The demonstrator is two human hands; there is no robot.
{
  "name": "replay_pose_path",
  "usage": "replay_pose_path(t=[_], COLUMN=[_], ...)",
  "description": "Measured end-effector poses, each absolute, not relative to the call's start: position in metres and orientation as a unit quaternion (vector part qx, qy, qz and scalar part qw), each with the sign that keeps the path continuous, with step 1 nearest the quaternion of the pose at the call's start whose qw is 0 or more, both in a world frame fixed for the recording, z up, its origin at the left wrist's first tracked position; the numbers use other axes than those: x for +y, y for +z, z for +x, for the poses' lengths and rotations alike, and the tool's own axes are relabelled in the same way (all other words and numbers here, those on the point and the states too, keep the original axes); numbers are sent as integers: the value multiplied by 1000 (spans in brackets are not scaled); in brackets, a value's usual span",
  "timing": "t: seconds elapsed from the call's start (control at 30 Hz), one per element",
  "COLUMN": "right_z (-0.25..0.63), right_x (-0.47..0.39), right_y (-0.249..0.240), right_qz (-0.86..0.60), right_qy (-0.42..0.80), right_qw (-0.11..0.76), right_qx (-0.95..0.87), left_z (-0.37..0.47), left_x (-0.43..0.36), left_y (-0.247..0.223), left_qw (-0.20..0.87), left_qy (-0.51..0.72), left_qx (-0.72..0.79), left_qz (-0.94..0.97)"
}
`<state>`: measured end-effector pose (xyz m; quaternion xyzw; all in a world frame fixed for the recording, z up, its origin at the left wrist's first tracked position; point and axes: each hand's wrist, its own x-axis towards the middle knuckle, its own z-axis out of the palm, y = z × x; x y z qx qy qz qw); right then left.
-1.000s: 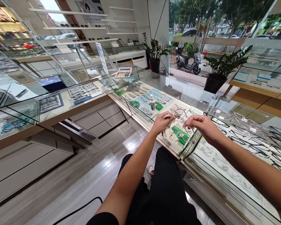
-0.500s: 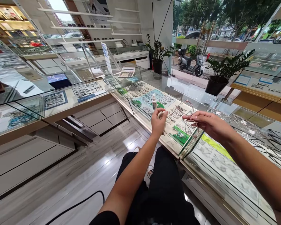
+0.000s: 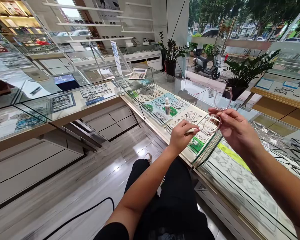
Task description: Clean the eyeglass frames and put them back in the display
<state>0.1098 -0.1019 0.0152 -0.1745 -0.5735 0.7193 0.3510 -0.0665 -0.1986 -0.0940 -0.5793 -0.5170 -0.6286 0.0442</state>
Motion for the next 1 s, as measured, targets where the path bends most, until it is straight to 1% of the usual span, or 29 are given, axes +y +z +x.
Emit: replay_pose_path(t=[0.1,0.23,0.33,0.4,0.47,0.53,0.63,0.67,0.7,0.73,0.87,0.93,1.0], right_z=[113,124,132,135,136,136,135,135,134,133,126,123,122], right_x=[-97,-83,-74,-71,-72,-74,-78,-79,-80,-81,-86,-88,-90], right_y=[18,30,41,46,48,49,48,48,47,46,38,34,31], right_qz=[-186,-200,-185,-176,-174,-176,-178,-180,-182,-184,-185,-178,-166], right_qy=[696,664,654,656,657,658,667,670,673,675,690,705,718], right_qw=[394,444,480,490,491,487,467,453,439,423,369,351,343], right_qx=[-570,-567,-555,-547,-545,-546,-553,-560,-567,-576,-594,-590,-582], left_z=[-62,-72,-97,-115,-130,-142,-160,-167,-175,-182,-205,-207,-202], left_x=[-199,-179,-145,-124,-113,-115,-128,-132,-135,-137,-138,-139,-144], left_y=[-88,-72,-55,-46,-40,-39,-50,-56,-64,-73,-100,-104,-100], left_qw=[-33,-164,-219,-223,-174,-64,123,150,149,120,-95,-135,-145], left_qy=[-646,-710,-723,-696,-672,-662,-663,-657,-647,-640,-644,-654,-670], left_qx=[-521,-527,-536,-551,-558,-577,-632,-655,-679,-701,-711,-694,-674], left_qz=[-557,-436,-376,-404,-455,-474,-383,-343,-313,-291,-267,-270,-276])
